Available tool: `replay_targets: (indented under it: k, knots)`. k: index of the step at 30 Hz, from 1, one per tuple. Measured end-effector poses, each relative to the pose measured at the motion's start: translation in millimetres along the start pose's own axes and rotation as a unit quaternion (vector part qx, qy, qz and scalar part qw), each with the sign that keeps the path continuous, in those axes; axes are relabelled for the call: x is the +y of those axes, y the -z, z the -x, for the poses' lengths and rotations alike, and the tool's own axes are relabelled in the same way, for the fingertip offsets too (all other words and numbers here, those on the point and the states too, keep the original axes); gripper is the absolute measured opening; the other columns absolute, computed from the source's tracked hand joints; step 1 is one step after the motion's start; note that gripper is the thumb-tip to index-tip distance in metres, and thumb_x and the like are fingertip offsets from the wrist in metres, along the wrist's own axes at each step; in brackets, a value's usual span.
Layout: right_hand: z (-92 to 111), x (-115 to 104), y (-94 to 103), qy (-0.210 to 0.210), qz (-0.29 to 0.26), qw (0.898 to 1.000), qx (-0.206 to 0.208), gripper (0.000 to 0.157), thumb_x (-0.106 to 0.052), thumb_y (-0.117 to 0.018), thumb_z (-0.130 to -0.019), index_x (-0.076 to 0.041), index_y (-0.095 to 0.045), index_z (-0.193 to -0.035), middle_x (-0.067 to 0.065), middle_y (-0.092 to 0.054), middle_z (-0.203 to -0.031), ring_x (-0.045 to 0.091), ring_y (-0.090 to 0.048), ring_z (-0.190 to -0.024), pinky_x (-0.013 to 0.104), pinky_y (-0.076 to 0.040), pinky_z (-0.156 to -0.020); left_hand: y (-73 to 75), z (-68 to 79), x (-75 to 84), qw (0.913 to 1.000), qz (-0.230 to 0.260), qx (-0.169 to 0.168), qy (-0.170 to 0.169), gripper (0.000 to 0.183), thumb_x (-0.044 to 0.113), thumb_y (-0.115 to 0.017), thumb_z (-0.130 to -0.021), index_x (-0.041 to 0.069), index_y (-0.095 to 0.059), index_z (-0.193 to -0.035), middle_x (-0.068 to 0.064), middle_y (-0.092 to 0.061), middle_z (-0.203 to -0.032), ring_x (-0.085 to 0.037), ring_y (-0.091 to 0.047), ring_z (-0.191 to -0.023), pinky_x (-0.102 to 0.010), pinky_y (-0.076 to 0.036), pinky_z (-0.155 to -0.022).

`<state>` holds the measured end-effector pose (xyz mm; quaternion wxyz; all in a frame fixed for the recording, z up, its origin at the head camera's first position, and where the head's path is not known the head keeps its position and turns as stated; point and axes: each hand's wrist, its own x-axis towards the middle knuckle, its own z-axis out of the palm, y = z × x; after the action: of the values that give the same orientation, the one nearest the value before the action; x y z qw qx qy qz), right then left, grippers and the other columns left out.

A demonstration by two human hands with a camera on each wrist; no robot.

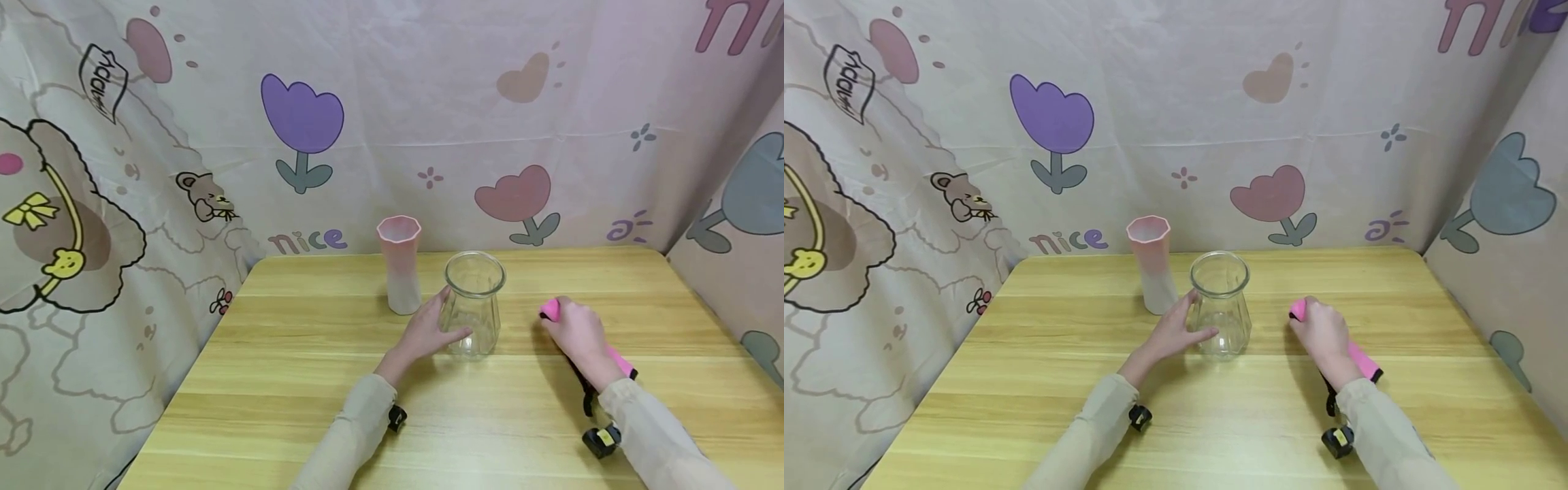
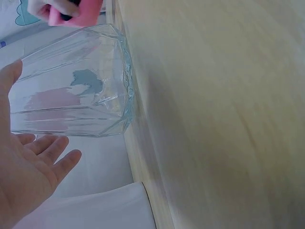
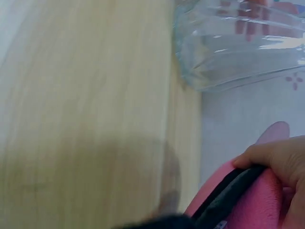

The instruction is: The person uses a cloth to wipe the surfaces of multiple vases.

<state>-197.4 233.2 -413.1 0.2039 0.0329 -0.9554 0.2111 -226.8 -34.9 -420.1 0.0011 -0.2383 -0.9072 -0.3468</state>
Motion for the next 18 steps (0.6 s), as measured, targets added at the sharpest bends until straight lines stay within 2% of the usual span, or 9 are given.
replay_targets:
  k: [6,14,18]
  knots:
    - [-1.5,-9.2,0.3,0.041,-0.051,0.994,0.087,0.024,-0.007,-0.066,-0.076,0.01,-0.061,-0.092,0.029,-0.062,-0.074,0.041,-0.059,-0.059,0.05,-0.049,-0.051,0.2,-0.4,0.0,1.0,-0.006,-0.001,0.0,0.091,0.055,-0.06,-0.078,0.009,-0.017,-0.145,-0.008,-0.027,-0.146,-0.024,-0.028,-0.132,-0.04,-0.026,-0.108]
    - [-2.4,-18.9,-0.5,0.039,-0.114,0.984,0.129,0.04,-0.004,-0.071,-0.073,0.01,-0.059,-0.108,0.033,-0.061,-0.092,0.048,-0.06,-0.076,0.054,-0.05,-0.065,0.7,-0.6,-0.2,1.0,-0.002,-0.002,0.001,0.091,0.054,-0.061,-0.079,0.01,-0.017,-0.145,-0.007,-0.027,-0.146,-0.023,-0.028,-0.133,-0.039,-0.026,-0.108]
    - [-1.9,-25.7,0.1,0.031,-0.156,0.975,0.158,0.041,-0.002,-0.072,-0.071,0.007,-0.061,-0.11,0.028,-0.062,-0.099,0.044,-0.061,-0.085,0.049,-0.05,-0.074,1.5,0.2,0.5,1.0,0.003,-0.002,0.001,0.09,0.054,-0.061,-0.079,0.01,-0.017,-0.145,-0.007,-0.027,-0.146,-0.023,-0.028,-0.132,-0.04,-0.026,-0.108]
